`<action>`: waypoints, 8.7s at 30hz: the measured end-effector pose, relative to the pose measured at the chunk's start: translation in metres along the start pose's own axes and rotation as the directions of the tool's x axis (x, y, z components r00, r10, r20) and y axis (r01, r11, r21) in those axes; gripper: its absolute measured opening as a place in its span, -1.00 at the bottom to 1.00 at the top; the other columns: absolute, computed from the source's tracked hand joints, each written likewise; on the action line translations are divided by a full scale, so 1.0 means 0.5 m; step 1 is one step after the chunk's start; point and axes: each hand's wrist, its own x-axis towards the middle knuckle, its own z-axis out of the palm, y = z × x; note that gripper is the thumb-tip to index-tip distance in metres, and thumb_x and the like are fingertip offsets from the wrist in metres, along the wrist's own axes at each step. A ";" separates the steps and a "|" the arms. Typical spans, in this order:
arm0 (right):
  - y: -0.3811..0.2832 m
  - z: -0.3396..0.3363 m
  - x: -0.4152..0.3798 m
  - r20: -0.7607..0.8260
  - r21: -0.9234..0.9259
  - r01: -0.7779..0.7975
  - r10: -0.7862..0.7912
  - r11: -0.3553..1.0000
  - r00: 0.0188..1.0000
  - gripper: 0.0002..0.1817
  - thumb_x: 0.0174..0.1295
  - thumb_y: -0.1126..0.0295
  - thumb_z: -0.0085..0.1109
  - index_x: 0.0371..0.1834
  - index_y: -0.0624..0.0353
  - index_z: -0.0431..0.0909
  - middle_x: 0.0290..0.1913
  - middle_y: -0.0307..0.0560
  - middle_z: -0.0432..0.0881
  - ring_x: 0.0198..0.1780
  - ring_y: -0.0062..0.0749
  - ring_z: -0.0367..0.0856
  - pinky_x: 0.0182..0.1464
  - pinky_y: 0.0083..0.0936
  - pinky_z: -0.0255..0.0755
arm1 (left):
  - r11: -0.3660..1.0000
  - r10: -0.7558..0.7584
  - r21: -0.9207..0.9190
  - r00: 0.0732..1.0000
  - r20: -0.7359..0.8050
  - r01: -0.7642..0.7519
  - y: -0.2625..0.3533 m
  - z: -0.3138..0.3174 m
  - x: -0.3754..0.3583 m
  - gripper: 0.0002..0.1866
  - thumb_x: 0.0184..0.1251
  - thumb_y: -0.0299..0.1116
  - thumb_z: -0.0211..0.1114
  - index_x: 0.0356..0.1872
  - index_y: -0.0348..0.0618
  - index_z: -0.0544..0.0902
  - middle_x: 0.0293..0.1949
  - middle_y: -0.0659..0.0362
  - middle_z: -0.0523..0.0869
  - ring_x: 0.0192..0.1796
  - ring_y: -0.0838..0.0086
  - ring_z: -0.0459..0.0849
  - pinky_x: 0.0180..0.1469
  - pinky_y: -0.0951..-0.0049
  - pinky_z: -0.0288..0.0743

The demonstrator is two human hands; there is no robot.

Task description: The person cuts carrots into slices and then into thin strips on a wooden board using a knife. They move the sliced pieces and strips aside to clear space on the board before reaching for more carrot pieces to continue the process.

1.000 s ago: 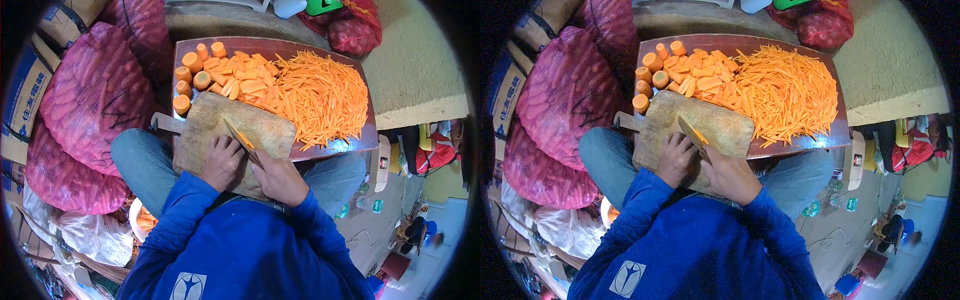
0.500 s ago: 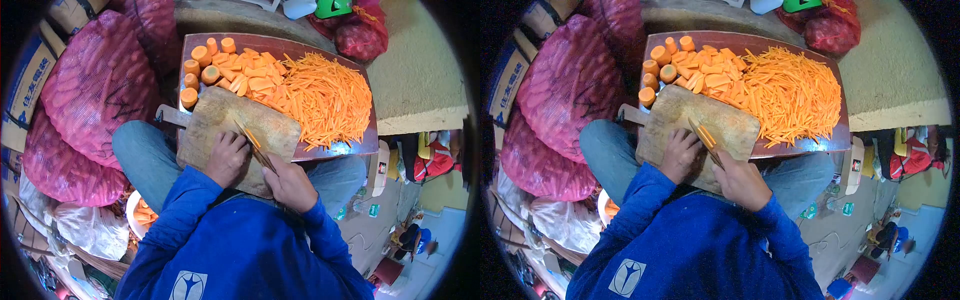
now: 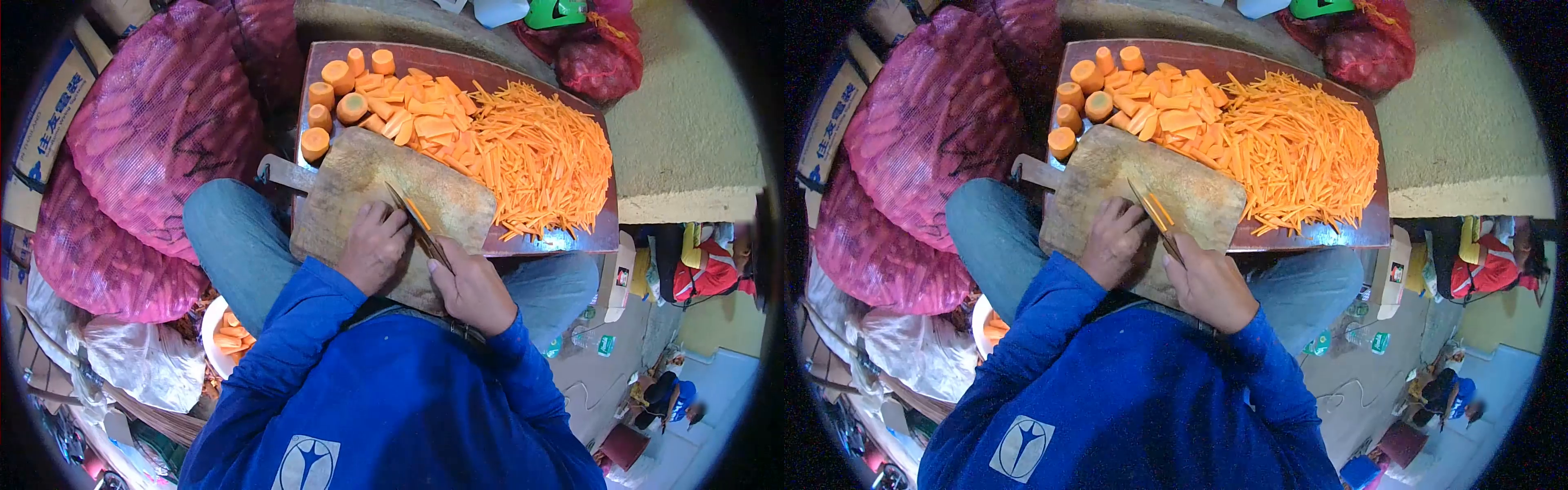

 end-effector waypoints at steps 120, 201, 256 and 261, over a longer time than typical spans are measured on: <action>0.044 -0.041 -0.101 -0.018 0.378 -0.157 0.177 0.912 0.984 -0.69 0.61 0.36 0.20 0.29 0.28 0.56 -0.36 0.18 0.58 -0.33 0.04 0.67 -0.18 -0.19 0.55 | 0.978 -0.020 -0.198 0.977 0.212 0.063 0.033 -0.037 -0.007 -0.49 0.16 -0.54 0.49 0.20 -0.28 0.68 0.10 -0.11 0.64 0.11 -0.09 0.66 0.12 0.03 0.53; -0.051 0.019 -0.016 0.119 0.154 -0.113 0.095 0.982 0.988 -0.55 0.58 0.41 0.13 0.46 0.33 0.44 -0.09 0.48 0.76 -0.04 0.47 0.77 0.00 0.12 0.62 | 0.978 -0.103 -0.183 0.995 0.011 0.103 0.038 -0.013 -0.051 -0.67 -0.07 -0.53 0.48 -0.17 -0.28 0.72 -0.11 0.01 0.62 -0.02 0.06 0.57 0.05 0.06 0.42; 0.093 -0.065 -0.032 -0.167 0.191 0.012 0.021 0.982 0.986 -0.61 0.47 0.29 0.32 0.27 0.24 0.69 -0.16 0.38 0.79 -0.13 0.24 0.84 -0.07 -0.03 0.69 | 0.838 -0.487 -0.394 0.843 -0.227 0.378 0.038 -0.049 0.002 -0.73 0.32 -0.62 0.54 0.03 -0.24 0.86 -0.09 0.18 0.69 -0.09 0.51 0.61 0.00 0.55 0.53; 0.146 -0.146 -0.032 -0.394 -0.304 0.055 -0.178 0.951 0.902 -0.54 0.44 0.31 0.36 0.33 0.26 0.63 -0.11 0.26 0.82 -0.11 0.17 0.84 -0.08 -0.01 0.69 | 0.800 -0.412 -0.489 0.911 -0.025 0.348 0.036 -0.027 0.052 -0.61 0.29 -0.60 0.54 0.15 -0.22 0.81 0.12 0.02 0.63 0.02 0.25 0.69 0.06 0.32 0.65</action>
